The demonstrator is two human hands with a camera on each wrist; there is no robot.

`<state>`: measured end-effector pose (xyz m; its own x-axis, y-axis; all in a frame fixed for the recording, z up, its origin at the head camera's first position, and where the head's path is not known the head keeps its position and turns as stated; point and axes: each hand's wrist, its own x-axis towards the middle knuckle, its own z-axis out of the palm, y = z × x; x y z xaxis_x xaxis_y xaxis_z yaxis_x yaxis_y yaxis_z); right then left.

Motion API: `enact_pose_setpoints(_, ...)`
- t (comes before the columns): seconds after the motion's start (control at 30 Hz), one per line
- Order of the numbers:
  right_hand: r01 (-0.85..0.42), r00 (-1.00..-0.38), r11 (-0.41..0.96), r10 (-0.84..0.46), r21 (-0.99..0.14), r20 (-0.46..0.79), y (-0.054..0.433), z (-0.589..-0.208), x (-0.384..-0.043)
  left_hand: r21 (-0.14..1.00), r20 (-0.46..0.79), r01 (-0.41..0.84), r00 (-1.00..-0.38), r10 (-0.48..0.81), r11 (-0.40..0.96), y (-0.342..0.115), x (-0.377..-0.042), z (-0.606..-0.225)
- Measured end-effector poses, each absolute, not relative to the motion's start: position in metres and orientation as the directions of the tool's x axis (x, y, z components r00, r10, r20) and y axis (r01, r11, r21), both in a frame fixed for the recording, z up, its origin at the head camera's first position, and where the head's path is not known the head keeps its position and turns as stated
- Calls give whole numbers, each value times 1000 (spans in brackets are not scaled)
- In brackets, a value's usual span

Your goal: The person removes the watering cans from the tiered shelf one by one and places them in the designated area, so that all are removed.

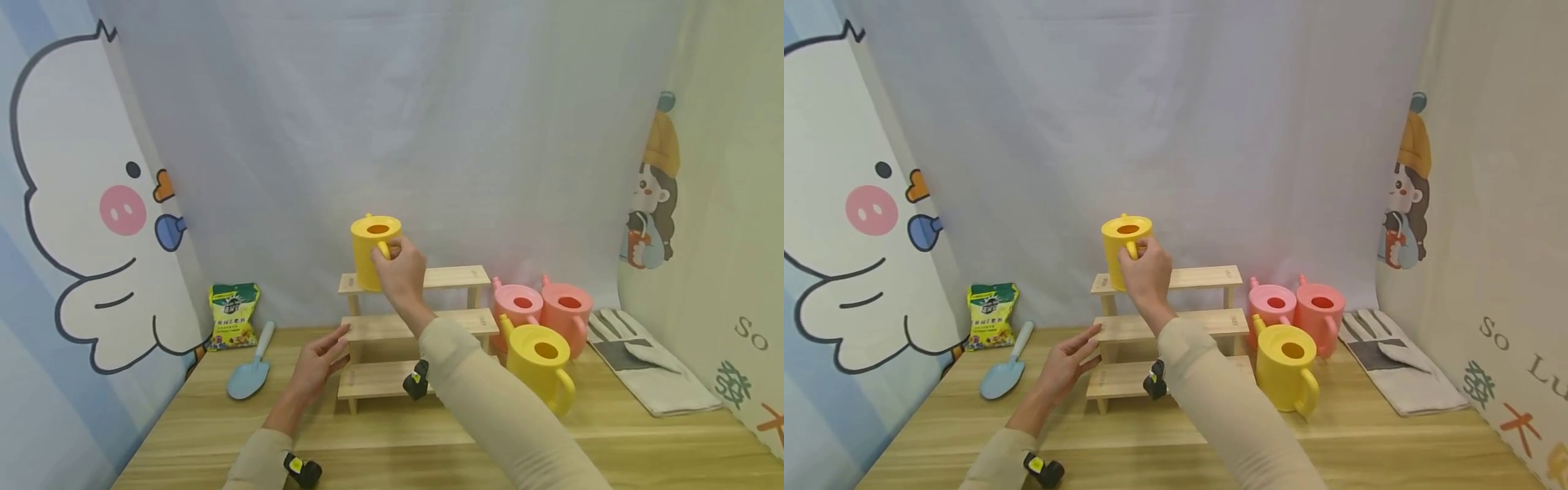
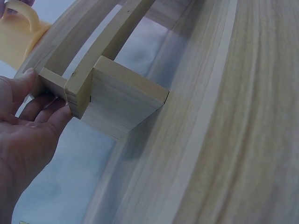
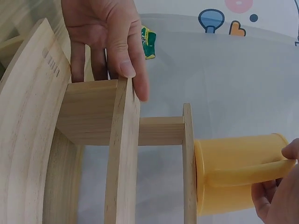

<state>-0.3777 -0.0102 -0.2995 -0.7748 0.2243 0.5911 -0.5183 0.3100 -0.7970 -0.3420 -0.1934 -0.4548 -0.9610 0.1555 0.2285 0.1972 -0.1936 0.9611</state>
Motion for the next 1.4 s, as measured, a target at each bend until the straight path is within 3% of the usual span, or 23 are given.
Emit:
enact_pose_setpoints(0.23,-530,-751,295,272,-795,602,-7,-300,-378,962,229,201,-962,149,-185,-193,-342,-456)
enact_pose_setpoints(0.63,-517,-761,237,313,-823,568,3,-303,-379,962,229,200,-962,148,-185,-193,-342,-458)
enact_pose_setpoints(1.13,-433,-835,121,318,-893,448,10,-296,-378,963,227,200,-963,145,-180,-193,-343,-457)
enact_pose_setpoints(1.4,-441,-834,107,318,-891,451,12,-301,-382,963,228,198,-961,157,-182,-193,-342,-456)
